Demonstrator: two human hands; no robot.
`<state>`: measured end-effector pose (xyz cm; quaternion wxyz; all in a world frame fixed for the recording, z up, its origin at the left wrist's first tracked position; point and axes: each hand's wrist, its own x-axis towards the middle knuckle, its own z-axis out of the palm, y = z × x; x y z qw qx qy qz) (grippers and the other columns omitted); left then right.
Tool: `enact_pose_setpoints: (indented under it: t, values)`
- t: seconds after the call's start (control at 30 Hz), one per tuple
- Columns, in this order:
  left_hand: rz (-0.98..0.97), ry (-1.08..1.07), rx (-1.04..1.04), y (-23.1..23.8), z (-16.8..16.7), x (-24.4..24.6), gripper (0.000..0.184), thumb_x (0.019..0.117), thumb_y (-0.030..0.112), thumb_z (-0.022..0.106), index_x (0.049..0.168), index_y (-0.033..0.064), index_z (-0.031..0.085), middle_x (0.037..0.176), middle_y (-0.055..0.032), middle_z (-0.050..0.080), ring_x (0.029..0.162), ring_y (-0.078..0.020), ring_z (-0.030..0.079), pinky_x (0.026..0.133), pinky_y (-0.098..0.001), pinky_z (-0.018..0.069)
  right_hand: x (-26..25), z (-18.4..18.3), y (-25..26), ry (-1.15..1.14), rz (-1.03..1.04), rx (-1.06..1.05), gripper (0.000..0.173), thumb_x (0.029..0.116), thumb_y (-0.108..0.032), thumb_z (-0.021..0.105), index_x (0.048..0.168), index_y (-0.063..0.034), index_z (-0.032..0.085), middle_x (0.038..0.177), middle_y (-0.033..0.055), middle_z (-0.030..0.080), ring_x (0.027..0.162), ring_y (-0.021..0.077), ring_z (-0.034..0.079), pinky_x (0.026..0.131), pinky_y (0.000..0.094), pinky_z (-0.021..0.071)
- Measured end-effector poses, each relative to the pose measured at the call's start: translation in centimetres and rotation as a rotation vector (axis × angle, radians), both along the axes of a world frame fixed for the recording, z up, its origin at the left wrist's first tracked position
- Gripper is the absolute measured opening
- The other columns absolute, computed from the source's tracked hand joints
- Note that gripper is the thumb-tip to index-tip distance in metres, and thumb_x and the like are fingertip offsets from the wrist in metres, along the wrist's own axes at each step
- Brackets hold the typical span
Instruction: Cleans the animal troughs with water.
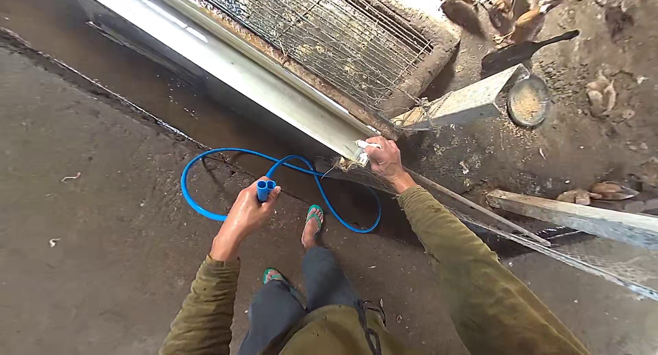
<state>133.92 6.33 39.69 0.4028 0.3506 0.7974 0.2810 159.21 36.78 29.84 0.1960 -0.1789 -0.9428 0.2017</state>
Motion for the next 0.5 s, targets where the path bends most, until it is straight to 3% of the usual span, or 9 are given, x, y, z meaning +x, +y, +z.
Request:
enact_pose_setpoints:
  t: [0.33, 0.4, 0.47, 0.5]
  values:
    - [-0.005, -0.016, -0.023, 0.0, 0.1, -0.1, 0.026, 0.1057, 0.023, 0.056, 0.109, -0.001, 0.065, 0.094, -0.0144, 0.065, 0.086, -0.0211, 0.063, 0.082, -0.0429, 0.0508, 0.0, 0.0, 0.5, 0.0, 0.044, 0.002, 0.016, 0.0898, -0.008, 0.065, 0.101, -0.0075, 0.076, 0.116, 0.021, 0.071, 0.106, 0.0391, 0.07, 0.085, 0.0573, 0.0549]
    - [-0.005, -0.034, -0.022, 0.3, 0.4, -0.3, 0.027, 0.1058, 0.023, 0.056, 0.112, -0.0019, 0.065, 0.098, -0.0161, 0.066, 0.091, -0.0224, 0.064, 0.086, -0.0434, 0.0511, 0.3, 0.5, 1.0, -0.037, 0.054, -0.033, 0.023, 0.0934, -0.016, 0.064, 0.112, -0.0035, 0.07, 0.123, 0.0205, 0.069, 0.115, 0.0375, 0.067, 0.091, 0.0571, 0.0543]
    - [-0.006, -0.066, -0.029, 0.1, 1.0, -0.8, 0.031, 0.1061, 0.024, 0.055, 0.119, -0.002, 0.066, 0.11, -0.0188, 0.068, 0.102, -0.0254, 0.066, 0.095, -0.0453, 0.0515, 0.8, 2.2, 0.3, -0.115, -0.018, -0.153, 0.046, 0.0898, -0.021, 0.067, 0.129, 0.0017, 0.063, 0.138, 0.0221, 0.062, 0.133, 0.0394, 0.056, 0.107, 0.0629, 0.0441]
    - [-0.011, -0.082, -0.025, -0.1, 1.4, -1.2, 0.033, 0.1061, 0.025, 0.054, 0.122, -0.0009, 0.066, 0.116, -0.0185, 0.068, 0.108, -0.0249, 0.066, 0.099, -0.0443, 0.0509, 0.8, 3.0, -0.6, -0.091, -0.087, -0.148, 0.053, 0.087, -0.024, 0.065, 0.132, 0.0035, 0.06, 0.14, 0.0244, 0.059, 0.135, 0.0428, 0.052, 0.109, 0.0655, 0.0394]
